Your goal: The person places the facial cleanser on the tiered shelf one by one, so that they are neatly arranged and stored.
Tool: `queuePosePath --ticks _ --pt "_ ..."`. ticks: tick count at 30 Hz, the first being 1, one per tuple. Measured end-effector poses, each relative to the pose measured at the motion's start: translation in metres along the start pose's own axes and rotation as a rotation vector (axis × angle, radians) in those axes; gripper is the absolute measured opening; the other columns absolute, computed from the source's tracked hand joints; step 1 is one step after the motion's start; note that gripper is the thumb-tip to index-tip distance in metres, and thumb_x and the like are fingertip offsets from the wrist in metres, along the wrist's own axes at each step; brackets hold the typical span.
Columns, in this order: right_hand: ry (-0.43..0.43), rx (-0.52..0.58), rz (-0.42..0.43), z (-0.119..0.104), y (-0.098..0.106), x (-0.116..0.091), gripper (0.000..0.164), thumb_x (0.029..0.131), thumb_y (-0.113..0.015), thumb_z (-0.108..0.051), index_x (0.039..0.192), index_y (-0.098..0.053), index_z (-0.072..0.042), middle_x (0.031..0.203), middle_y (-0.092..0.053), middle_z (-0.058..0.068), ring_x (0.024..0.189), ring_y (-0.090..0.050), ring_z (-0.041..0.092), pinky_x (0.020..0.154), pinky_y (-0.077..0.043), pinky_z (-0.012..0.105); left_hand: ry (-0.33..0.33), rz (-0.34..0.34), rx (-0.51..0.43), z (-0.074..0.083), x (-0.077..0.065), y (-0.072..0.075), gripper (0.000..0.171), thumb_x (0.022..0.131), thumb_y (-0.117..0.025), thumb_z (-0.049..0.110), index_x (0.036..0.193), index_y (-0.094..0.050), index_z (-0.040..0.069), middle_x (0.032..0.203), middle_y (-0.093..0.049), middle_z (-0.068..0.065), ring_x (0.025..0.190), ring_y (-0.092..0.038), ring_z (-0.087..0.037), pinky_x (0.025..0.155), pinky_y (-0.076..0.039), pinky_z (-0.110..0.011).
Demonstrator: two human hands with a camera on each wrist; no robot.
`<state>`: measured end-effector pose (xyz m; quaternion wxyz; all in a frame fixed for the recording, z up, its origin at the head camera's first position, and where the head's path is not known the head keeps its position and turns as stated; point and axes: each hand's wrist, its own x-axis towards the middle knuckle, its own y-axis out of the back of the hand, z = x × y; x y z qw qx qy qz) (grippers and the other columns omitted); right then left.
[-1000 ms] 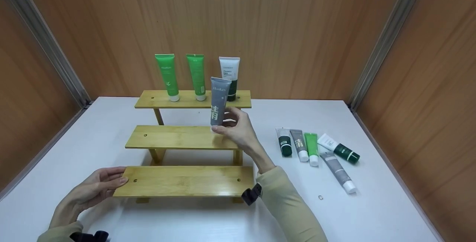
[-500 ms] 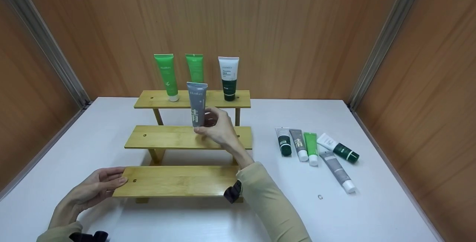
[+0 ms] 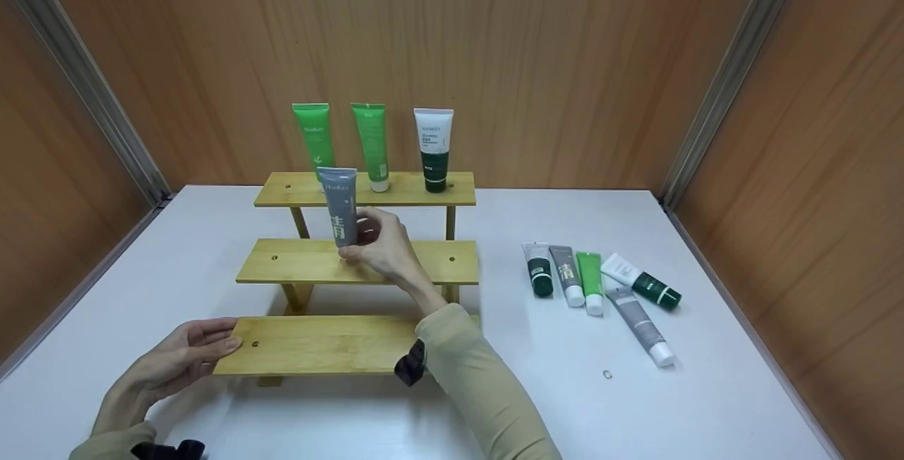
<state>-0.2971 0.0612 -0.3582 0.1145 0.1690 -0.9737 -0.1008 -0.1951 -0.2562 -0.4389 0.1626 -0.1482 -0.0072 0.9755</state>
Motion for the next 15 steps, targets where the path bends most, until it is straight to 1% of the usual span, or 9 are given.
queuePosePath --ticks 7,15 --pt "-0.008 0.026 -0.005 0.002 -0.013 0.007 0.052 0.077 -0.081 0.002 0.126 -0.063 0.001 0.118 -0.070 0.022 0.098 -0.070 0.020 0.097 -0.057 0.034 -0.032 -0.041 0.008 0.000 -0.001 0.002 0.083 0.095 -0.068 0.015 0.149 -0.016 -0.020 0.116 -0.060 -0.003 0.102 -0.067 -0.011 0.090 -0.059 -0.025" --pt "0.014 0.058 -0.036 0.004 -0.025 0.013 0.050 0.077 -0.079 0.006 0.124 -0.064 0.002 0.117 -0.070 0.024 0.096 -0.071 0.020 0.095 -0.058 0.034 -0.020 -0.034 0.006 0.000 -0.001 0.002 0.084 0.095 -0.069 0.015 0.150 -0.016 -0.019 0.116 -0.059 -0.004 0.102 -0.067 -0.011 0.090 -0.059 -0.024"
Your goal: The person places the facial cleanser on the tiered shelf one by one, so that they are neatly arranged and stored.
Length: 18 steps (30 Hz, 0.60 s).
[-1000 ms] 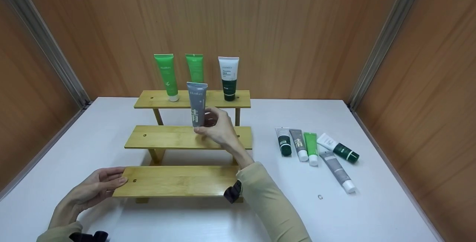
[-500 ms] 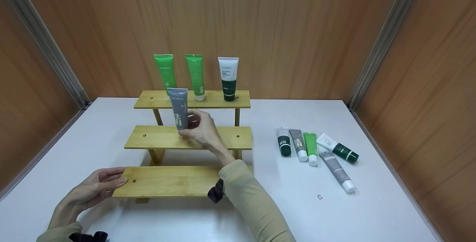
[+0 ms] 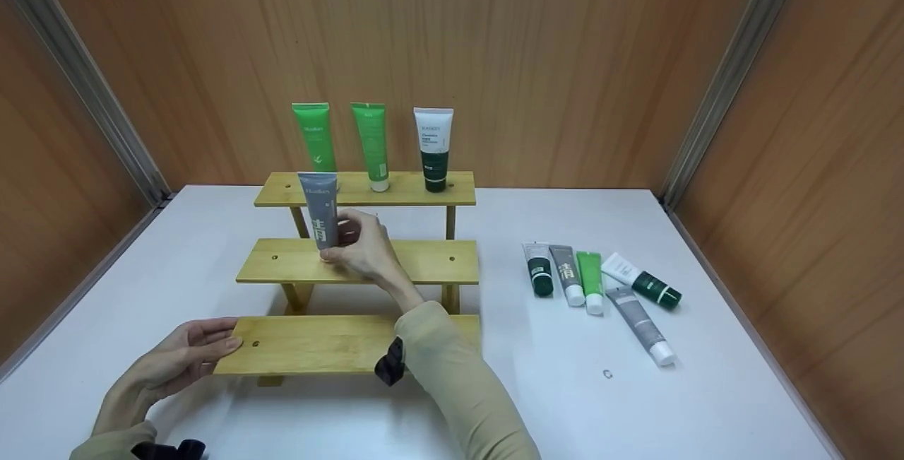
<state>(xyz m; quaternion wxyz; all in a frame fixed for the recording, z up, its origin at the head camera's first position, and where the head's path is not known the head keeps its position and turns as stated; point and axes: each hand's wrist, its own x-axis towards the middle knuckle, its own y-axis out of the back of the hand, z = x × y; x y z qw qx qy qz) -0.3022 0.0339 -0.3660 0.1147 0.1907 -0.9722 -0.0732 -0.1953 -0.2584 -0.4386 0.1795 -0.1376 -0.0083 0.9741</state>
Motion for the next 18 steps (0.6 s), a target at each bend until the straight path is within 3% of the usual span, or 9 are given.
queuePosePath --ticks 18 --pt "0.042 -0.020 -0.030 -0.001 -0.015 0.004 0.049 0.079 -0.077 0.008 0.126 -0.064 0.003 0.117 -0.070 0.024 0.102 -0.071 0.025 0.095 -0.058 0.033 -0.005 -0.002 -0.015 -0.001 0.000 0.000 0.084 0.095 -0.069 0.014 0.150 -0.014 -0.020 0.115 -0.063 -0.002 0.101 -0.069 -0.010 0.091 -0.060 -0.024"
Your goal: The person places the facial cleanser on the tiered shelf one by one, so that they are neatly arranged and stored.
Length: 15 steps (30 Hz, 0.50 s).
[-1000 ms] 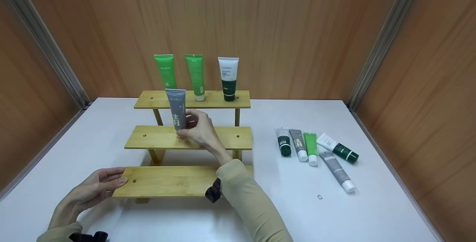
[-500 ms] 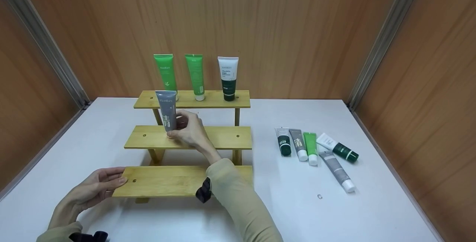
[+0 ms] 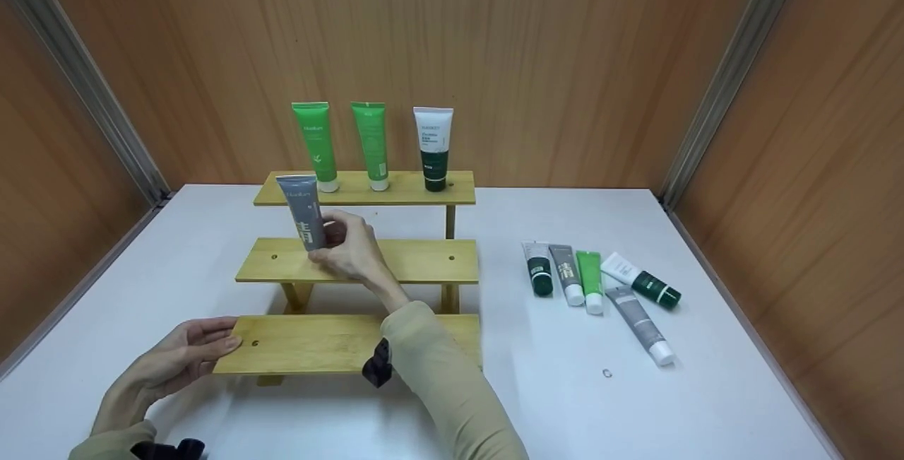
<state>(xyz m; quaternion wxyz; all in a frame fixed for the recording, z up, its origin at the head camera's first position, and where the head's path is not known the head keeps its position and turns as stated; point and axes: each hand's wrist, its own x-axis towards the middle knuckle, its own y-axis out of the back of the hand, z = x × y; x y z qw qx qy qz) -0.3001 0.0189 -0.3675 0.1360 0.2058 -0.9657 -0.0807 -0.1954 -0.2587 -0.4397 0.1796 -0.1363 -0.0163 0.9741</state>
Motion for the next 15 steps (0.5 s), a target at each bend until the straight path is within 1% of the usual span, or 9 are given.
queuePosePath --ticks 5,9,12,15 --pt "-0.004 -0.026 -0.001 -0.0004 -0.0007 0.0000 0.049 0.080 -0.077 0.005 0.127 -0.063 0.003 0.118 -0.070 0.024 0.102 -0.071 0.023 0.095 -0.058 0.033 -0.006 -0.011 -0.009 0.0004 -0.0001 0.0000 0.082 0.096 -0.068 0.013 0.149 -0.016 -0.021 0.113 -0.065 -0.001 0.100 -0.070 -0.009 0.090 -0.060 -0.024" --pt "-0.004 -0.026 0.000 0.0002 -0.0009 0.0004 0.049 0.080 -0.077 0.006 0.127 -0.063 0.002 0.118 -0.070 0.023 0.101 -0.071 0.023 0.095 -0.058 0.032 -0.010 -0.018 -0.011 0.0002 -0.0004 0.0002 0.082 0.096 -0.067 0.013 0.149 -0.015 -0.021 0.114 -0.065 -0.001 0.101 -0.069 -0.010 0.090 -0.060 -0.024" --pt "-0.002 -0.025 0.002 0.0003 -0.0012 0.0008 0.049 0.080 -0.076 0.006 0.127 -0.063 0.003 0.118 -0.070 0.024 0.102 -0.071 0.024 0.095 -0.058 0.033 -0.013 -0.021 -0.011 0.0000 -0.0007 0.0003 0.082 0.096 -0.067 0.013 0.149 -0.014 -0.021 0.114 -0.064 -0.001 0.102 -0.069 -0.010 0.091 -0.060 -0.024" --pt "0.002 -0.023 0.000 -0.0002 -0.0013 0.0002 0.050 0.080 -0.077 0.006 0.127 -0.063 0.003 0.119 -0.070 0.025 0.104 -0.071 0.027 0.096 -0.058 0.033 -0.003 -0.010 -0.009 0.0003 -0.0005 -0.0002 0.082 0.096 -0.068 0.014 0.150 -0.015 -0.020 0.114 -0.064 -0.001 0.101 -0.069 -0.009 0.091 -0.060 -0.024"
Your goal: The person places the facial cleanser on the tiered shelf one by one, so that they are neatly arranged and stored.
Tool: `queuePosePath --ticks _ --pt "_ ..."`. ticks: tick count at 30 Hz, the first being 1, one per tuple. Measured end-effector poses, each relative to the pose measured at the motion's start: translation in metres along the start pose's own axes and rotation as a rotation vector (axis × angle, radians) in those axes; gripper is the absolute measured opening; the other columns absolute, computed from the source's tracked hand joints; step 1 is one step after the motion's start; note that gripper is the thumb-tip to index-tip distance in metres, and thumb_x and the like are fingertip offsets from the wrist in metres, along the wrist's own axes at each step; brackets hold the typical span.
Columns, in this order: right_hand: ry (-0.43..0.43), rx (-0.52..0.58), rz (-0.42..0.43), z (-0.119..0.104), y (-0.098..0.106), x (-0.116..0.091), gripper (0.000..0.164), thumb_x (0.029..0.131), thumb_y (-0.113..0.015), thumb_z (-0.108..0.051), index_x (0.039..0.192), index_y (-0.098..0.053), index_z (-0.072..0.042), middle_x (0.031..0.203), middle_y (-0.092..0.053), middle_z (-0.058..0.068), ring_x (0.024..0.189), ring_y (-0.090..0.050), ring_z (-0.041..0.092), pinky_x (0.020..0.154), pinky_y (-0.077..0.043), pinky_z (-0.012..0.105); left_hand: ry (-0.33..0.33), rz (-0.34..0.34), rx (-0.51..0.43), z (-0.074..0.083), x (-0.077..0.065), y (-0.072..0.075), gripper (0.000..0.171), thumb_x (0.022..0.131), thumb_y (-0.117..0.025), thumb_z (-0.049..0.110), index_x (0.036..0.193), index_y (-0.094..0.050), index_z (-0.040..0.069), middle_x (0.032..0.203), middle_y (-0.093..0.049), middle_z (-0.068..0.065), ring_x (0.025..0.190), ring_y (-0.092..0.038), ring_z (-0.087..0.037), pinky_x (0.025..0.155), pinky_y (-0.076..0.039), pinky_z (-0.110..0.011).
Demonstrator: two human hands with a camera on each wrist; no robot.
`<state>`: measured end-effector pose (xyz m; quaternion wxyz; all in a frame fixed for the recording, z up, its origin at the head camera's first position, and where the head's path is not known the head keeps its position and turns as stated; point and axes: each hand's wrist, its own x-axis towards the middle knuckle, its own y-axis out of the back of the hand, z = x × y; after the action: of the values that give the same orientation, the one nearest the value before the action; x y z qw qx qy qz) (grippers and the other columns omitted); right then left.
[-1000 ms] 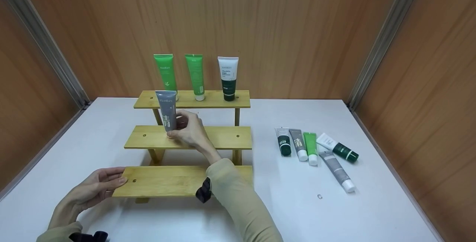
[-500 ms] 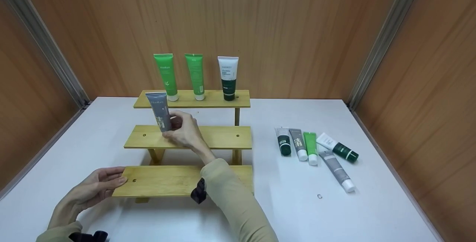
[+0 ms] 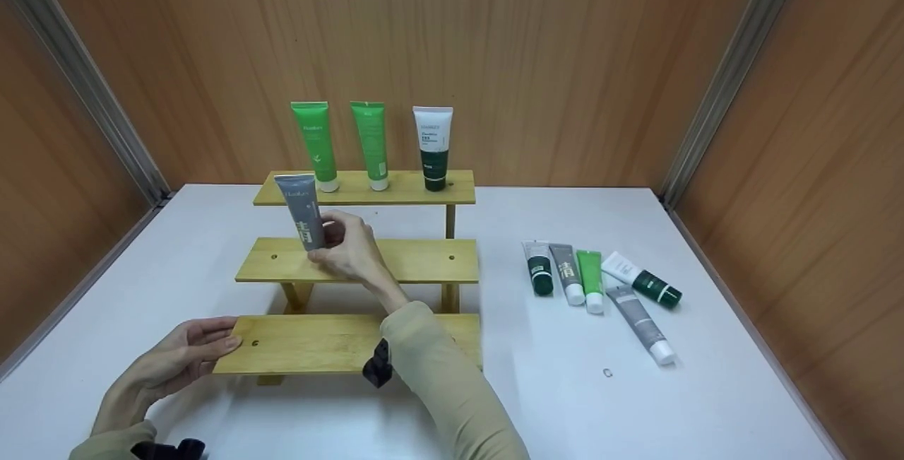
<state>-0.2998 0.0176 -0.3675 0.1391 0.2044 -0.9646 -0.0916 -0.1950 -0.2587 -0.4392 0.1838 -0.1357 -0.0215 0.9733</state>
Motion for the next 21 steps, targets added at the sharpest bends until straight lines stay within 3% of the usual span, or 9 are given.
queuePosePath --ticks 8,15,21 --pt "0.019 0.029 -0.006 0.001 0.007 -0.007 0.057 0.083 -0.075 0.007 0.136 -0.056 0.006 0.130 -0.064 0.026 0.119 -0.065 0.036 0.105 -0.054 0.036 0.026 0.018 0.004 0.001 0.001 -0.002 0.084 0.095 -0.069 0.016 0.150 -0.016 -0.019 0.115 -0.064 -0.003 0.101 -0.069 -0.010 0.090 -0.060 -0.024" --pt "0.135 0.016 0.179 -0.001 0.030 -0.028 0.044 0.086 -0.073 0.006 0.128 -0.060 0.008 0.119 -0.065 0.027 0.112 -0.065 0.035 0.100 -0.058 0.033 0.002 0.005 0.005 0.000 0.000 -0.002 0.080 0.095 -0.068 0.014 0.149 -0.020 -0.019 0.112 -0.064 0.000 0.100 -0.069 -0.010 0.089 -0.060 -0.025" --pt "0.164 -0.079 0.284 -0.002 0.073 -0.057 0.036 0.089 -0.072 0.003 0.124 -0.064 0.002 0.114 -0.068 0.020 0.107 -0.066 0.027 0.096 -0.058 0.027 0.015 0.019 -0.001 -0.001 0.000 -0.001 0.080 0.095 -0.069 0.015 0.149 -0.021 -0.018 0.113 -0.064 0.000 0.100 -0.068 -0.009 0.089 -0.060 -0.024"
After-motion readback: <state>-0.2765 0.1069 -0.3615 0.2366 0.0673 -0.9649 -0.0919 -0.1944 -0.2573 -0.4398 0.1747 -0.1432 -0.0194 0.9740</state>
